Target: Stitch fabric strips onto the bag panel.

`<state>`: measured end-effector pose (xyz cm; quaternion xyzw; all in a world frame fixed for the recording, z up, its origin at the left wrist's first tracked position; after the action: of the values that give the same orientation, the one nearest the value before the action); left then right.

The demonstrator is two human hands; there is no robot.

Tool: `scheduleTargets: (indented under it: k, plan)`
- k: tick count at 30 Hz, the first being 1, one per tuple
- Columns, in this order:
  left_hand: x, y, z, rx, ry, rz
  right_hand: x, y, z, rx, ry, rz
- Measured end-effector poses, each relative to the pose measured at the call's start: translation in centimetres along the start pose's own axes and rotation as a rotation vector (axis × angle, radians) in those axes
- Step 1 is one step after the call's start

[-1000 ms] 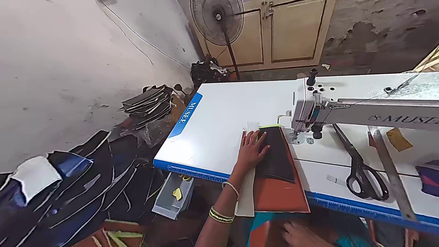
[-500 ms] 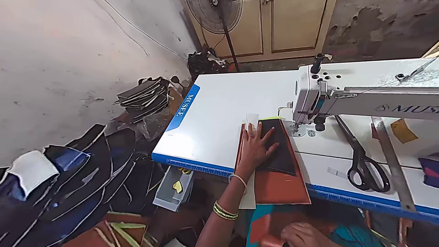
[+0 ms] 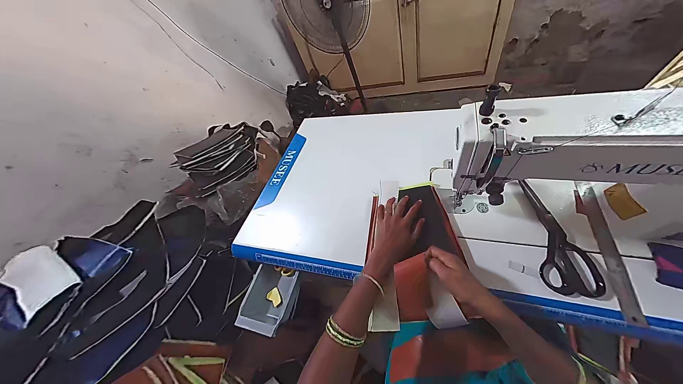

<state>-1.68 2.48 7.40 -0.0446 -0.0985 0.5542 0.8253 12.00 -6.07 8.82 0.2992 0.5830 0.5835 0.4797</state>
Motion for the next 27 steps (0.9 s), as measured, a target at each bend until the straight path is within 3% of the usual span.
scheduleTargets:
  k: [4, 10, 15, 20, 24, 27]
  plan:
    - [3.5, 1.0, 0.6, 0.030, -0.004, -0.044, -0.1, 0.1, 0.0, 0.013, -0.049, -0.038]
    - [8.0, 1.7, 1.1, -0.048, 0.199, -0.040, 0.1, 0.4, 0.0, 0.016, -0.103, -0.086]
    - [6.9, 1.6, 0.7, -0.206, -0.036, 0.040, 0.4, 0.3, 0.2, -0.061, -0.097, -0.121]
    - [6.8, 2.3, 0.5, -0.333, -0.015, 0.032, 2.1, 2.2, 2.0, -0.179, -0.261, 0.054]
    - [6.7, 3.2, 0.7, -0.514, 0.009, 0.037, 5.0, 2.1, 4.3, -0.191, -0.190, -0.124]
    - [6.3, 3.7, 0.3, -0.581, -0.032, -0.067, 5.5, 2.6, 4.4, -0.272, -0.155, -0.214]
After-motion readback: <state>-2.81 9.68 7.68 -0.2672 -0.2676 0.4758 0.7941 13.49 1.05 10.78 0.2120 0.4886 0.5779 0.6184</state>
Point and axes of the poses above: each hand's wrist, its own x-axis towards the middle knuckle, its own z-axis out of the back of the hand, y = z × x, the point moved 3 cm from there along x, towards the middle knuckle, and after that the axes turned 6 degrees about x, right-handed, at the moved point
